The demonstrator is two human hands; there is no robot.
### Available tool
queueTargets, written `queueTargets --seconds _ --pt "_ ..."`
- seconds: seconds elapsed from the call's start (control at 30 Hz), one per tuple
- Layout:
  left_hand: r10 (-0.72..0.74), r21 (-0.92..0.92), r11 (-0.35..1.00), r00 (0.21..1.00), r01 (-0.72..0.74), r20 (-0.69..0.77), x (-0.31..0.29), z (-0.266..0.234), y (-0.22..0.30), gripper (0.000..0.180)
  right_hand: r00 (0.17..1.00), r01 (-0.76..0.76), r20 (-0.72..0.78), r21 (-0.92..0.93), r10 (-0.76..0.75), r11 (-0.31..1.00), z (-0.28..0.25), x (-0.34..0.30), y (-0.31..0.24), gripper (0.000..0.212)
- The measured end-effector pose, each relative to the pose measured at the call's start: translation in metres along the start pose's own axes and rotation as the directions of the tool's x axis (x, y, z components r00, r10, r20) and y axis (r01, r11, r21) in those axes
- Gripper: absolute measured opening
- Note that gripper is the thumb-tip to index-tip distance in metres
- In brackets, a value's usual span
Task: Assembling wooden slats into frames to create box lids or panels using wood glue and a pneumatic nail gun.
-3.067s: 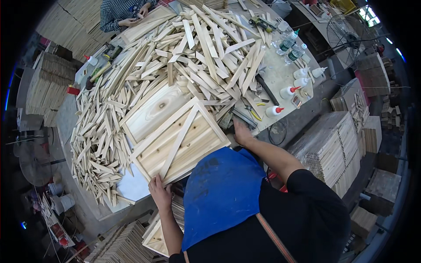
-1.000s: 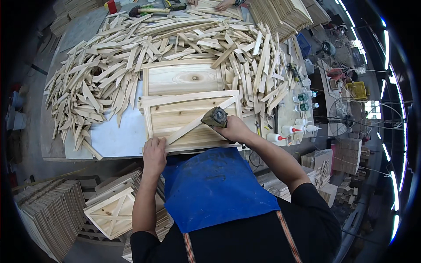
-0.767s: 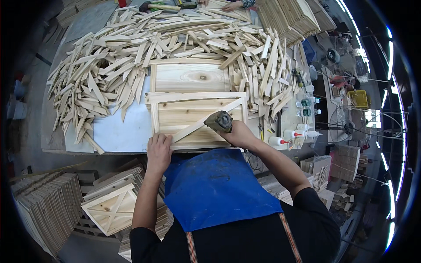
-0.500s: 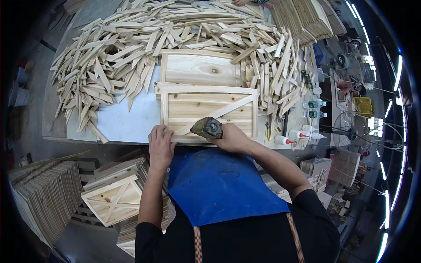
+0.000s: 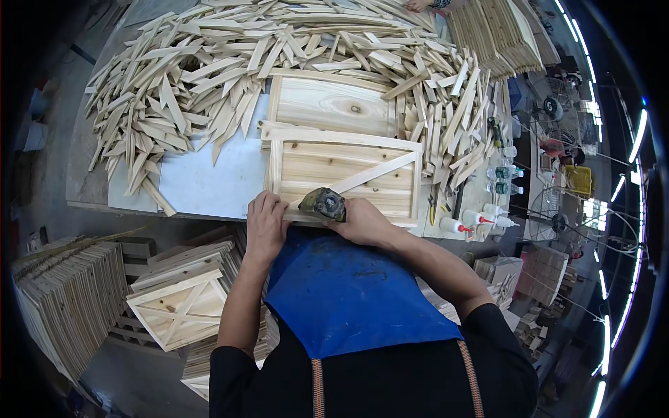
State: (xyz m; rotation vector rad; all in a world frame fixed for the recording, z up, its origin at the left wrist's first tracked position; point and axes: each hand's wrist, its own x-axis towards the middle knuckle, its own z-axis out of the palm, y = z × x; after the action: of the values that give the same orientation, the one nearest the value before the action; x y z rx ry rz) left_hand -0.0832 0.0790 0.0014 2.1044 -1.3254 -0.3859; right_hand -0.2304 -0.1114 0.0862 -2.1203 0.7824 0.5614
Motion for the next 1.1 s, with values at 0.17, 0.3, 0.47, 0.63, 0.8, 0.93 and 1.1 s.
queueTargets --seconds 0.17,0.3,0.47,0.63,0.8,0.93,1.1 --pt "0.019 0.012 1.000 1.000 -0.019 0.000 0.005 0.002 0.004 0.043 0.993 -0.099 -0.056 0.076 0.104 0.992 -0.035 -0.042 0.025 0.034" --pt "-0.004 0.027 1.000 1.000 0.004 0.018 0.008 0.000 0.008 0.045 0.901 -0.155 -0.343 0.319 0.266 0.935 -0.055 -0.091 0.087 0.041" --pt "0.046 0.081 0.996 0.998 -0.049 0.033 0.007 0.000 0.012 0.048 0.569 -0.374 -0.608 0.408 0.554 0.833 -0.048 -0.135 0.209 0.043" --pt "-0.013 0.215 0.977 0.993 -0.012 0.116 0.020 -0.007 0.034 0.047 0.479 -0.477 -0.604 0.429 0.636 0.767 -0.019 -0.131 0.291 0.041" --pt "-0.051 0.235 0.972 0.980 0.004 0.192 0.033 0.003 0.052 0.041 0.574 -0.483 -0.586 0.320 0.571 0.815 0.020 -0.103 0.353 0.043" --pt "-0.129 0.236 0.968 0.974 0.083 0.187 0.043 0.018 0.059 0.034 0.617 -0.531 -0.505 0.299 0.604 0.793 0.026 -0.075 0.344 0.052" --pt "-0.138 0.220 0.971 0.971 0.094 0.194 0.049 0.023 0.061 0.030 0.615 -0.483 -0.484 0.394 0.623 0.782 0.028 -0.059 0.327 0.064"
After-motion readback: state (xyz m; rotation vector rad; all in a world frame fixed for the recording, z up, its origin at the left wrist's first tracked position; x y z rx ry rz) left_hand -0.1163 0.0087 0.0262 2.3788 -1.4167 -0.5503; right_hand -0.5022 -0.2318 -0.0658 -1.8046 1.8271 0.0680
